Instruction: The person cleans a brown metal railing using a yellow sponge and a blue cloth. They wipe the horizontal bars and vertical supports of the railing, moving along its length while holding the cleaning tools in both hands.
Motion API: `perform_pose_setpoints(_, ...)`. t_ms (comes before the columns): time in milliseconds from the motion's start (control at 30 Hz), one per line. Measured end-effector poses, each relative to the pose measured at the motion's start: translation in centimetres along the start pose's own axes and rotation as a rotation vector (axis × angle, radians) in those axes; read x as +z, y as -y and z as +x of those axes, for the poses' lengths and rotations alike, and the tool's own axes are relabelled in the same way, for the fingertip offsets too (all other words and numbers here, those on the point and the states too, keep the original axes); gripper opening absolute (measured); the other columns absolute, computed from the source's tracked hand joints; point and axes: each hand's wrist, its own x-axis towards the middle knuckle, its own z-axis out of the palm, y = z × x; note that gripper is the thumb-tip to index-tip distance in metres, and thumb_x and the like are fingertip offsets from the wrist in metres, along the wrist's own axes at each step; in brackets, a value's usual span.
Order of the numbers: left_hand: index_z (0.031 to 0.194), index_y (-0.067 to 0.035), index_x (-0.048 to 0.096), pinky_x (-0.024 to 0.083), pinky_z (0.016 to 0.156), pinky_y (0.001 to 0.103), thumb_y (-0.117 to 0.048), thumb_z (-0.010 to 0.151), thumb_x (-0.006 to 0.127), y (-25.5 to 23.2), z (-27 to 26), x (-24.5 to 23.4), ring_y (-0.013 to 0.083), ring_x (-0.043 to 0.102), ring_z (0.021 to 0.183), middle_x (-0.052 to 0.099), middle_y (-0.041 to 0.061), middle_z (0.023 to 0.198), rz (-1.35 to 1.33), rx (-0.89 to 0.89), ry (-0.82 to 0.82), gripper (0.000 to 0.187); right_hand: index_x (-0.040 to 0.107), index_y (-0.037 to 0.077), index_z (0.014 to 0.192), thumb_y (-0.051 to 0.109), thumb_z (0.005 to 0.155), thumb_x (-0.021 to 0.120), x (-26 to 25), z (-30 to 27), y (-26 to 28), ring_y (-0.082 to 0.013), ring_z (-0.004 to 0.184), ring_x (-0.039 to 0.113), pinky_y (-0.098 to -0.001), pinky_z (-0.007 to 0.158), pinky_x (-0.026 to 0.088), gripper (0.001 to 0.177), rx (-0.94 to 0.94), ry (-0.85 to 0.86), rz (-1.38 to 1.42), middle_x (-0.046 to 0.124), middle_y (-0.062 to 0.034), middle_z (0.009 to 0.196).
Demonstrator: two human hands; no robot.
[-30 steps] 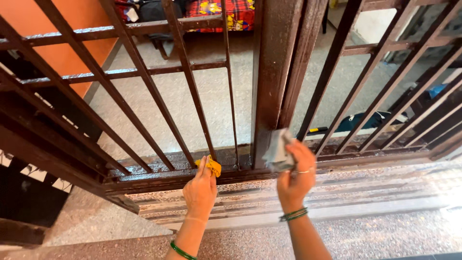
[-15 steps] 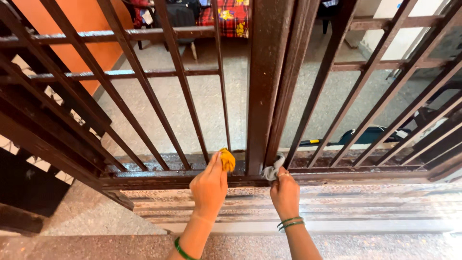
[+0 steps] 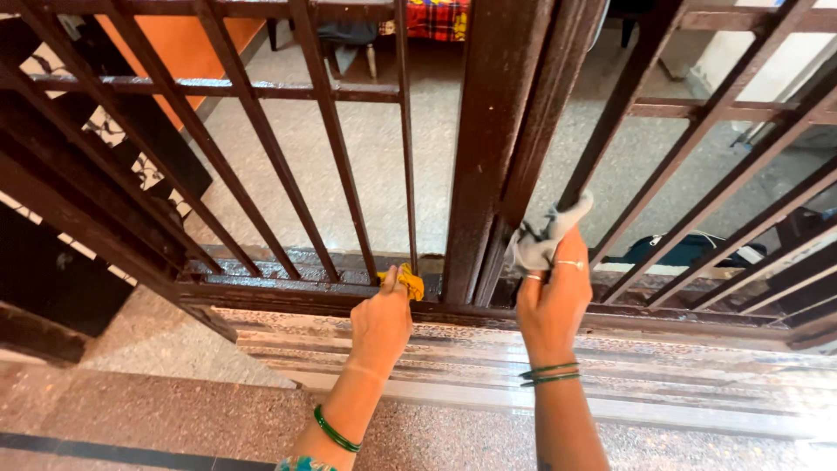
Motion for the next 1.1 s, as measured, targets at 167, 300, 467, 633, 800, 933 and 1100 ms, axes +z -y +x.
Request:
perform_pose_setpoints(167, 0.095, 0.0, 0.071, 0.062, 0.066, 0.044, -0.009, 0.089, 0.061, -0.1, 0.3, -0.4, 0.0375, 0.075, 0.07, 0.057, 0.011, 0.145, -0.001, -0.001, 0.045, 0.014, 0.061, -0.002, 0.12, -0.006, 0.083, 0.06, 2.0, -3.5, -3.0, -0.0458, 0.1, 0.064, -0.05, 0.087, 0.052, 0.037, 0.146, 0.058, -0.117, 0.066, -0.0242, 0.106)
perform_pose_setpoints(300, 0.098, 0.0, 0.072, 0.062, 0.068, 0.045, -0.009, 0.088, 0.062, 0.3, 0.4, -0.1, 0.0383, 0.075, 0.072, 0.059, 0.014, 0.142, -0.02, 0.034, 0.003, 0.017, 0.065, 0.001, 0.11, -0.004, 0.082, 0.063, 2.8, -6.3, -4.7, -0.046, 0.098, 0.064, -0.0517, 0.085, 0.051, 0.028, 0.266, 0.151, -0.205, 0.068, -0.0231, 0.102)
perform_pose_setpoints(467, 0.11, 0.0, 0.072, 0.062, 0.069, 0.045, -0.006, 0.089, 0.061, 0.8, 0.3, 0.1, 0.0379, 0.075, 0.074, 0.058, 0.019, 0.141, -0.03, 0.081, -0.001, 0.025, 0.065, 0.001, 0.108, -0.006, 0.077, 0.063, 2.9, -7.9, -5.1, -0.046, 0.103, 0.062, -0.0523, 0.087, 0.05, 0.032, 0.19, 0.171, -0.231, 0.068, -0.0228, 0.108)
perform_pose_setpoints(633, 0.127, 0.004, 0.065, 0.063, 0.064, 0.043, -0.003, 0.084, 0.063, 1.0, 0.7, -0.8, 0.0369, 0.075, 0.069, 0.056, 0.018, 0.142, -0.033, 0.108, 0.055, 0.043, 0.058, 0.0, 0.114, -0.005, 0.08, 0.063, 3.1, -8.5, -6.0, -0.047, 0.104, 0.06, -0.0527, 0.087, 0.049, 0.035, 0.265, 0.242, -0.317, 0.064, -0.0251, 0.11)
perform_pose_setpoints(800, 0.129, 0.0, 0.064, 0.064, 0.059, 0.039, -0.011, 0.095, 0.061, 1.6, 1.0, -1.5, 0.0329, 0.076, 0.067, 0.056, 0.013, 0.145, -0.149, 0.076, 0.155, 0.036, 0.053, 0.001, 0.131, -0.011, 0.078, 0.054, 2.9, -10.3, -6.2, -0.048, 0.116, 0.06, -0.0505, 0.094, 0.05, 0.054, 0.12, 0.16, -0.288, 0.062, -0.0278, 0.127)
perform_pose_setpoints(933, 0.132, -0.001, 0.063, 0.063, 0.059, 0.038, -0.013, 0.093, 0.062, 2.3, 0.6, -1.5, 0.0316, 0.076, 0.067, 0.059, 0.008, 0.142, -0.194, 0.093, 0.102, 0.04, 0.054, 0.017, 0.15, -0.008, 0.089, 0.053, 0.9, -10.2, -5.9, -0.0311, 0.107, 0.073, -0.041, 0.089, 0.058, 0.066, 0.59, 0.239, -0.288, 0.068, -0.0185, 0.131)
perform_pose_setpoints(1100, 0.13, -0.005, 0.065, 0.063, 0.063, 0.042, -0.016, 0.092, 0.062, 2.2, 0.6, -1.5, 0.0334, 0.076, 0.07, 0.061, 0.006, 0.14, -0.158, 0.102, 0.053, 0.04, 0.051, 0.002, 0.152, -0.014, 0.09, 0.048, -2.6, -3.2, -3.1, -0.0309, 0.13, 0.062, -0.0368, 0.108, 0.056, 0.063, 0.071, -0.243, -0.179, 0.058, -0.0219, 0.144)
